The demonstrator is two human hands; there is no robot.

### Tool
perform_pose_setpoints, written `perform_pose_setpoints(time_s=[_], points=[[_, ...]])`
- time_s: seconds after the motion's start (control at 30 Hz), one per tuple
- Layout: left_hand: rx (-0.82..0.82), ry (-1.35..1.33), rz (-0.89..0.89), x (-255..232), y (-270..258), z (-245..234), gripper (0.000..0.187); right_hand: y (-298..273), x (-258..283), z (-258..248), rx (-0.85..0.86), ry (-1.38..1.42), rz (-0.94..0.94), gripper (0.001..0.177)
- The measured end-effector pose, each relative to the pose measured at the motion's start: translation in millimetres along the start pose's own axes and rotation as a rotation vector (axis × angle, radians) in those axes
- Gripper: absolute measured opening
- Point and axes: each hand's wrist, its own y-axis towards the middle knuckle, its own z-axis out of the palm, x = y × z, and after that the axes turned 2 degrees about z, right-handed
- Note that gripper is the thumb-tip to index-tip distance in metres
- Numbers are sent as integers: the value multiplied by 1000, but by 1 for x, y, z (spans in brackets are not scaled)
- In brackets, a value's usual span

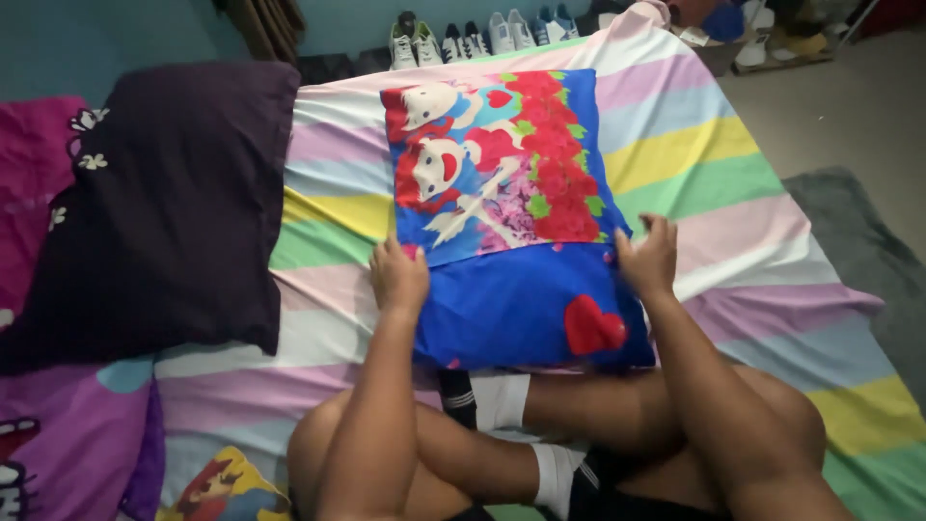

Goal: Folding small pieces of clothing and stuffing them into a brown striped bolster pillowcase on a bed.

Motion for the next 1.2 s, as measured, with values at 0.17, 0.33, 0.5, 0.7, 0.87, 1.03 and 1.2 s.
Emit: perform_pose_setpoints(time_s=[0.17,0.33,0.5,0.7,0.87,1.03,1.2], points=[[-461,-194,582,-92,13,15,58,49,123,13,-86,153,-296,55],[-320,13,584,-101,7,63,60,43,144,68,150,-109,-350,61],[76,145,424,-57,-3,88,67,22,138,55,606,-253,-38,80],[396,180,281,-56,6,49,87,15,74,45,510,-208,240,95],[337,90,-169,10,4,25,111,1,21,18,566,-31,582,95],[352,-90,-147,5,32,42,57,24,81,-7,327,215,471,49],[173,-227,191,-53,51,-50,35,19,170,-85,-104,411,300,33]])
